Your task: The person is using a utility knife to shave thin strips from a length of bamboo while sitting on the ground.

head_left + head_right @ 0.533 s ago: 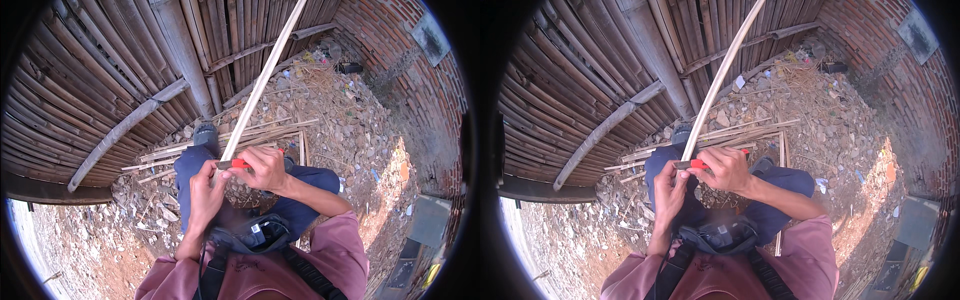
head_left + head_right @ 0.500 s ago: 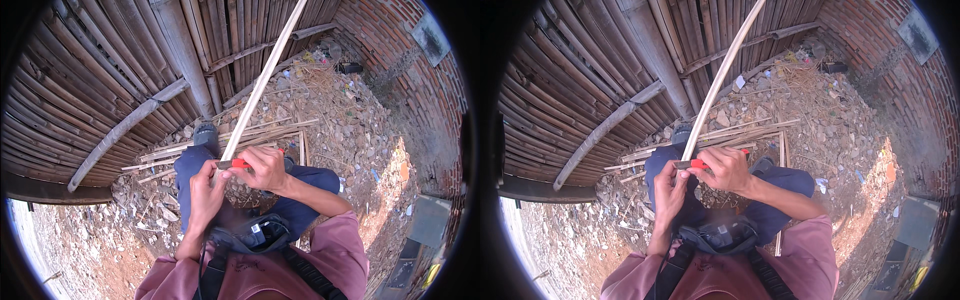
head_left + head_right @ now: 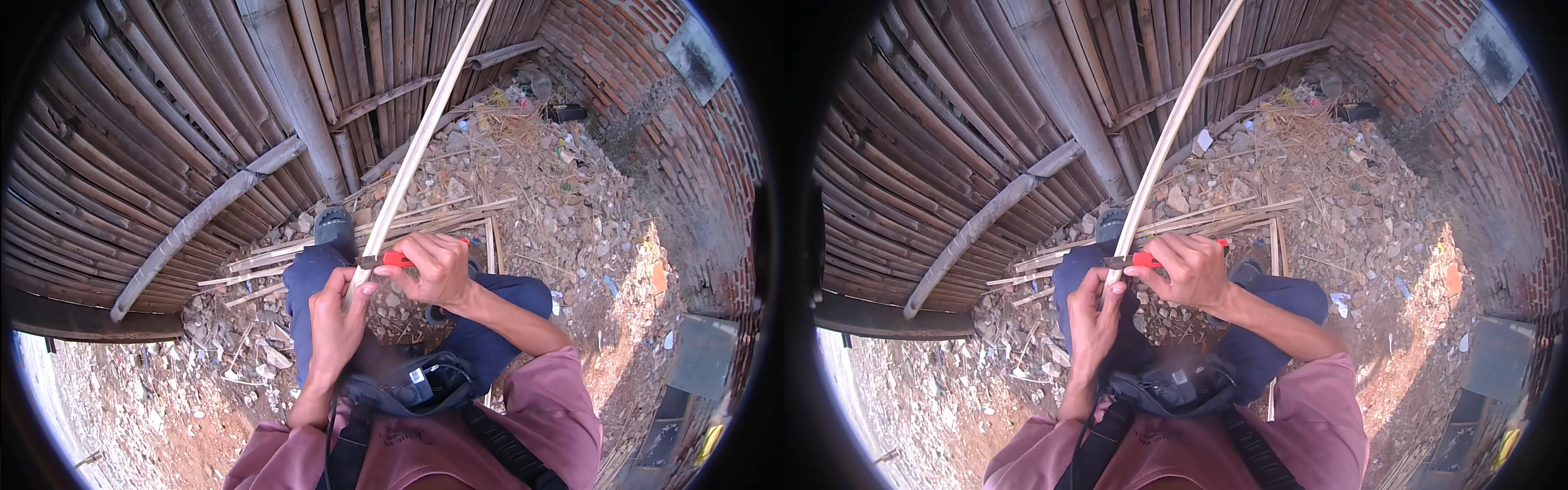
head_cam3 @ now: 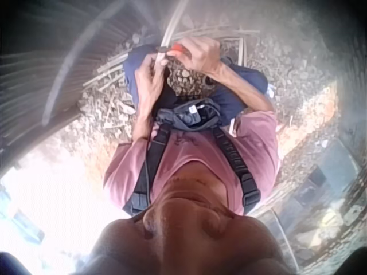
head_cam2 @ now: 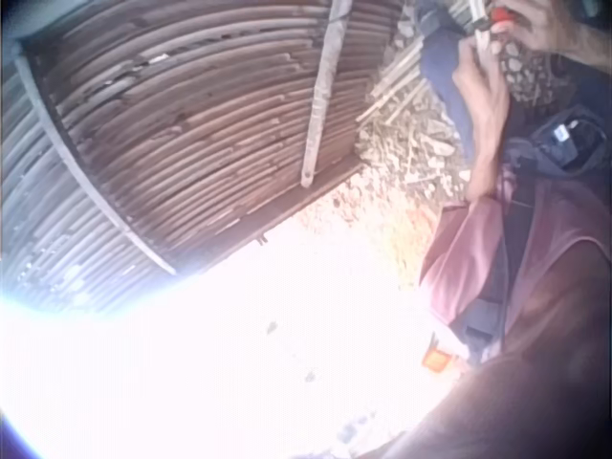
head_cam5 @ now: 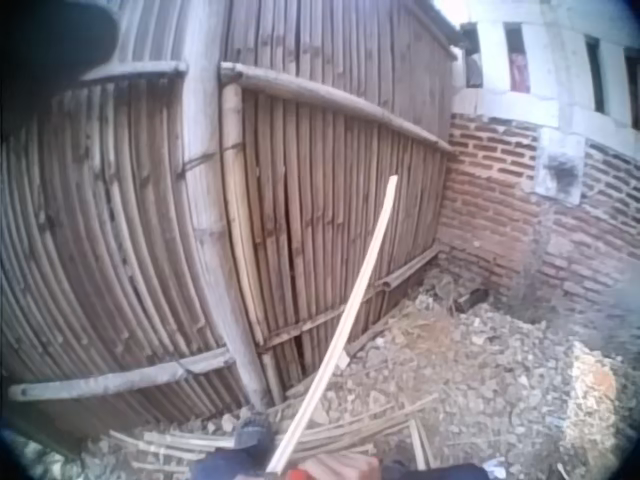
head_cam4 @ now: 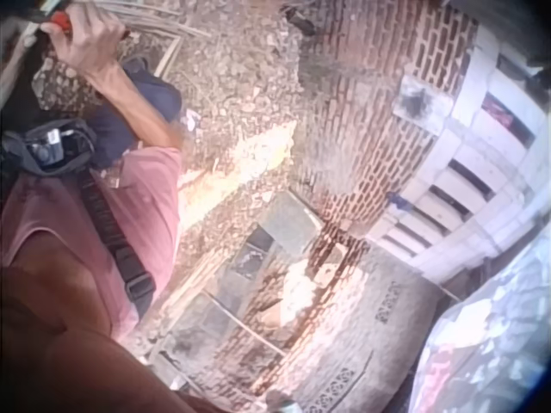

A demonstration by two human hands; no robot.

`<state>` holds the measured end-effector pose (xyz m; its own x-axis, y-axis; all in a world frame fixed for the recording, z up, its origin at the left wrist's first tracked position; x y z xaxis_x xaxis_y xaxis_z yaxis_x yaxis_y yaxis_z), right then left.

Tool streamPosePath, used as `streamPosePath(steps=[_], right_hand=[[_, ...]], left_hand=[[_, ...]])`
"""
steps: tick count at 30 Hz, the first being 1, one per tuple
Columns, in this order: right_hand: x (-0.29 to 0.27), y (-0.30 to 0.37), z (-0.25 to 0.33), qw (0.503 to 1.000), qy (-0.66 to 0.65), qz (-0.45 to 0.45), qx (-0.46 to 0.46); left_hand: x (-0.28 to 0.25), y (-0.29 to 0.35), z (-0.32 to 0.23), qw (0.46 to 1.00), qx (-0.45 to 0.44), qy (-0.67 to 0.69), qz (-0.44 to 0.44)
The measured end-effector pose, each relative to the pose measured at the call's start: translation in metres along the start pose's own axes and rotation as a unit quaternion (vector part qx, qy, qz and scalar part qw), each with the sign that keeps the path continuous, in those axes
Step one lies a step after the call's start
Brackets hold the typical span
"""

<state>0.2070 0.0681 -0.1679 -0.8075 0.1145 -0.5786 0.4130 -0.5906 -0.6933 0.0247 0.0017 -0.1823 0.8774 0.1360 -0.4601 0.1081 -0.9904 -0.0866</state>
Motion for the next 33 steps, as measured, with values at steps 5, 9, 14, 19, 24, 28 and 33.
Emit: streamPosePath(steps=[5, 9, 14, 19, 24, 28, 33], right_hand=[[-0.009, -0.006, -0.010, 0.999, 0.009, -0.028, 0.020], [-0.017, -0.013, -0.016, 0.998, 0.011, -0.043, 0.045], [-0.020, -0.016, -0.024, 0.997, 0.007, -0.050, 0.051], [-0.023, -0.016, -0.025, 0.998, 0.009, -0.050, 0.035], [-0.031, -0.022, -0.034, 0.994, -0.007, -0.087, 0.063], [-0.038, -0.024, -0.042, 0.992, 0.004, -0.092, 0.087], [-0.064, -0.032, -0.090, 0.972, 0.011, -0.157, 0.177]], left_hand=[[-0.003, 0.005, -0.003, 0.999, -0.022, -0.025, 0.012], [-0.007, 0.009, -0.006, 0.998, -0.016, -0.055, 0.006], [-0.012, 0.013, -0.003, 0.996, -0.007, -0.088, 0.000], [-0.020, 0.020, 0.001, 0.993, -0.004, -0.122, 0.006], [-0.026, 0.030, 0.005, 0.991, -0.005, -0.136, 0.006], [-0.029, 0.039, 0.008, 0.989, 0.002, -0.145, 0.007], [-0.040, 0.063, 0.016, 0.986, -0.018, -0.164, 0.038]])
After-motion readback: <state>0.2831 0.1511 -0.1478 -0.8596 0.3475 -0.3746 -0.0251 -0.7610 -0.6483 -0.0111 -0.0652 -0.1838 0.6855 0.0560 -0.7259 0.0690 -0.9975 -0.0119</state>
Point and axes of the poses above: each hand's wrist, its own y-axis away from the middle knuckle, its own x-axis out of the palm, z = x × y, the point moved 3 cm from there along -y, towards the middle knuckle, and after that the axes turned 11 degrees about -y, right-handed, at the moved point
